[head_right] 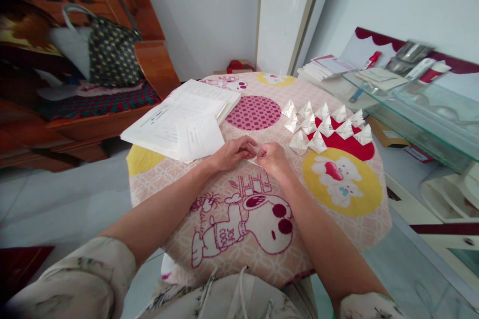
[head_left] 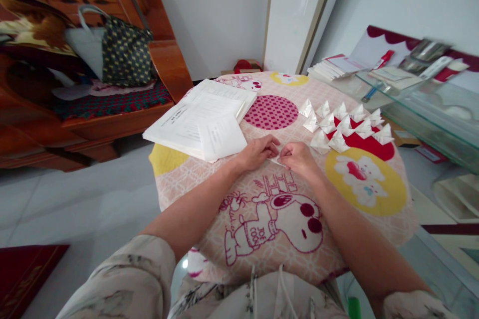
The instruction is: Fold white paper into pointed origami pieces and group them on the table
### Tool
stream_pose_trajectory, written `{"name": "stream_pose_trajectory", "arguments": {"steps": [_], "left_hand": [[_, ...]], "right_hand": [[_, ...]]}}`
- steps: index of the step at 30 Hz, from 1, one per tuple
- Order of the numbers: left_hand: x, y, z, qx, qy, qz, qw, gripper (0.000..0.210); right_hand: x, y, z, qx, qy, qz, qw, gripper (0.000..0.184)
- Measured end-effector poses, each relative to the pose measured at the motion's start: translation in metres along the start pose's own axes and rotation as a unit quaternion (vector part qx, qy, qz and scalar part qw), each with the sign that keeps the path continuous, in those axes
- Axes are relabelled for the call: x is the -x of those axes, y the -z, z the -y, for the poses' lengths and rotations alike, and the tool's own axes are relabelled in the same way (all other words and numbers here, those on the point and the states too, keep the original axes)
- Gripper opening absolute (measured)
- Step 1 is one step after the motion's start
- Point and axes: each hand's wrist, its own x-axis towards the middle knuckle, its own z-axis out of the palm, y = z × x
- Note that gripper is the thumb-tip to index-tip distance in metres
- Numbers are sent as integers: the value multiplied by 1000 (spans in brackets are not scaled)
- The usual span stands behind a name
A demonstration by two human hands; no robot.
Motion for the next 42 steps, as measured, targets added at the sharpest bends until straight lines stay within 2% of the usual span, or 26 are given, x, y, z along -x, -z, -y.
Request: {"name": "stream_pose_trajectory", "arguments": {"steps": [3, 5, 7, 10, 14, 22, 27, 32, 35, 38, 42], "left_hand": [[-2, 6, 8, 86, 56, -34, 994, 25], [-2, 9, 9, 84, 90, -61, 990, 21], [-3, 11, 7, 39, 105, -75, 991, 20], [-6, 10, 0, -60, 109, -67, 990, 23], [-13, 3, -11, -170, 140, -45, 974, 28], [-19, 5, -18, -202, 178, -6, 963, 39], [-20, 5, -14, -181, 181, -7, 967, 38], [-18, 10, -2, -59, 167, -14, 984, 35], [-16, 15, 2, -9, 161, 4, 987, 39], [-12, 17, 0, -18, 142, 18, 990, 36], [-8, 8, -11, -118, 117, -15, 986, 20]], "right_hand": [[-1, 1, -1, 27, 2, -1, 1000, 9], [-1, 3, 0, 36, -4, 1, 999, 10], [-1, 3, 1, 39, -9, 1, 999, 11], [-1, 2, 0, 37, -4, 0, 999, 11], [-2, 0, -4, 46, 12, -9, 999, 11], [-1, 0, -4, 59, 18, -11, 998, 8], [0, 0, -2, 47, 21, -11, 999, 9], [1, 0, -5, 30, 19, -15, 999, 8], [1, 0, -4, 21, 15, -15, 1000, 8], [3, 1, -4, 16, 12, -13, 1000, 8], [4, 0, -7, -13, 0, -11, 1000, 7]]}}
